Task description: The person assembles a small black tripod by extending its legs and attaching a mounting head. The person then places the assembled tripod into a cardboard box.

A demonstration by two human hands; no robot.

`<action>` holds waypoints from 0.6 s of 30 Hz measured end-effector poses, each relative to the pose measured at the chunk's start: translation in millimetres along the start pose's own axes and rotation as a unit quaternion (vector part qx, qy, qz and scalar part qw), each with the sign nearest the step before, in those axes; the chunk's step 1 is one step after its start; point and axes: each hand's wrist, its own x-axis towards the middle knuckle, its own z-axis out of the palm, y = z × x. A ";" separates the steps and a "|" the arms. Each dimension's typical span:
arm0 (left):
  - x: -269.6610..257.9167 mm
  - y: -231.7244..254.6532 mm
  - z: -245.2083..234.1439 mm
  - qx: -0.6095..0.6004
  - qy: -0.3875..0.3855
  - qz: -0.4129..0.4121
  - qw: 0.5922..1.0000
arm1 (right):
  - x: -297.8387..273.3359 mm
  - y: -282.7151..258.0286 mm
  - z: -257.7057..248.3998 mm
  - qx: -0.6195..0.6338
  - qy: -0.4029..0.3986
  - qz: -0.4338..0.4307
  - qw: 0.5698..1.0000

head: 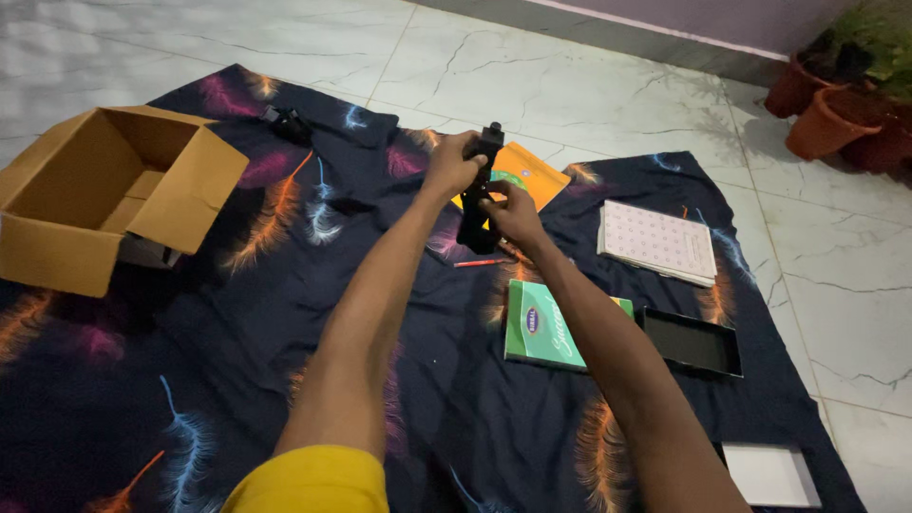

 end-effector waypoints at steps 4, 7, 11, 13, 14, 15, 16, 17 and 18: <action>-2.9 9.7 -4.6 -0.005 0.015 0.002 1.000 | 2.4 4.7 3.0 -0.056 0.053 -0.082 0.994; -3.7 11.1 -7.2 0.077 0.009 -0.001 0.997 | 9.9 15.5 0.3 -0.090 0.044 -0.101 0.990; 1.8 -1.3 -7.5 0.104 -0.010 0.043 0.994 | 18.3 32.5 -2.1 -0.069 -0.034 -0.095 0.993; 1.7 -12.4 -6.7 0.016 -0.035 0.037 0.999 | 18.2 40.9 -2.1 -0.012 -0.087 -0.082 0.993; 2.7 -17.5 -8.2 -0.053 -0.060 0.018 0.997 | 19.5 43.7 -2.9 0.020 -0.106 -0.084 0.991; 3.2 -21.4 -8.5 -0.122 -0.085 0.000 0.989 | 20.5 46.6 -2.6 0.052 -0.126 -0.085 0.987; 5.5 -23.0 -8.3 -0.120 -0.075 -0.038 0.989 | 22.5 46.2 -2.6 0.067 -0.113 -0.076 0.988; 8.1 -22.8 -7.9 -0.118 -0.066 -0.075 0.988 | 23.8 44.4 -2.1 0.081 -0.099 -0.068 0.989; 8.9 -21.9 -8.4 -0.116 -0.055 -0.113 0.985 | 24.4 40.9 -0.7 0.096 -0.087 -0.059 0.990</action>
